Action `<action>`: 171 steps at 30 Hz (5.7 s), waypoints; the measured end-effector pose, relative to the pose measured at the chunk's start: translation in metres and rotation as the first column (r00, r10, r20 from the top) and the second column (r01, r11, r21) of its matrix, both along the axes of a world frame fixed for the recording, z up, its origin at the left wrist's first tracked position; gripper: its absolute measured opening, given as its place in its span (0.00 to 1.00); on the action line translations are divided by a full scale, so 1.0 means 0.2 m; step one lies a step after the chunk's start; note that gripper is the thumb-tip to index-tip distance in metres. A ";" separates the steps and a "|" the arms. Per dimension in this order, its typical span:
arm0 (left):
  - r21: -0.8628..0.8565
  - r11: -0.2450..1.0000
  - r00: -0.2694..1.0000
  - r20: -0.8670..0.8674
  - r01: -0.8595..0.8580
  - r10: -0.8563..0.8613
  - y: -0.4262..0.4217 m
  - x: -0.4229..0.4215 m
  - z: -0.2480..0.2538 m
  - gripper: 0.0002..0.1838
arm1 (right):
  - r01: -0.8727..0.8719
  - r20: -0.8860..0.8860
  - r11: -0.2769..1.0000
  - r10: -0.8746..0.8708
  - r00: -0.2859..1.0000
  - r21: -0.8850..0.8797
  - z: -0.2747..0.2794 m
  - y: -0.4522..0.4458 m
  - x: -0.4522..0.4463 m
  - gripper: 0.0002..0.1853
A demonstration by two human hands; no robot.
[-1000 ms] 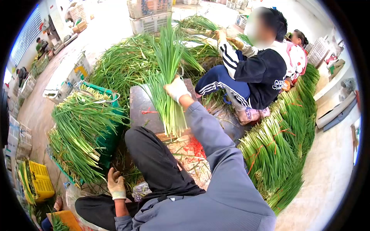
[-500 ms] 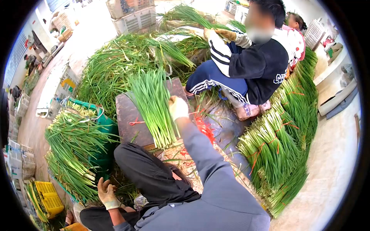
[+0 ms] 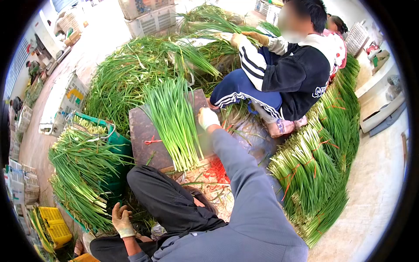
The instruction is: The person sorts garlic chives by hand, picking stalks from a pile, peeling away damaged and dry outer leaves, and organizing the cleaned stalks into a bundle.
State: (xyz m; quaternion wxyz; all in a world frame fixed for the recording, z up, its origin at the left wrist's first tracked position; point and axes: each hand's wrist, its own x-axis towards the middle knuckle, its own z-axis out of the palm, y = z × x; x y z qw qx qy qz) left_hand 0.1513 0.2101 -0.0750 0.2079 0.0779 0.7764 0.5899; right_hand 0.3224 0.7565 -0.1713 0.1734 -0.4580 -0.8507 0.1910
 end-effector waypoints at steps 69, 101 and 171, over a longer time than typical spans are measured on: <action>0.208 0.978 0.982 -0.181 -0.016 0.055 -0.43 -0.94 0.32 0.22 | -0.776 -0.219 0.630 0.753 0.621 -0.033 0.72 -2.38 -1.45 0.18; 0.156 0.976 0.976 0.176 -0.153 0.125 -0.47 -0.64 0.23 0.15 | -0.599 -0.563 0.091 0.256 0.786 -0.795 0.66 -2.50 -1.13 0.13; 0.238 0.944 0.930 0.338 -0.229 0.141 -0.49 -0.65 0.33 0.18 | -0.713 -0.423 0.396 0.602 0.678 -0.579 0.82 -2.41 -1.09 0.19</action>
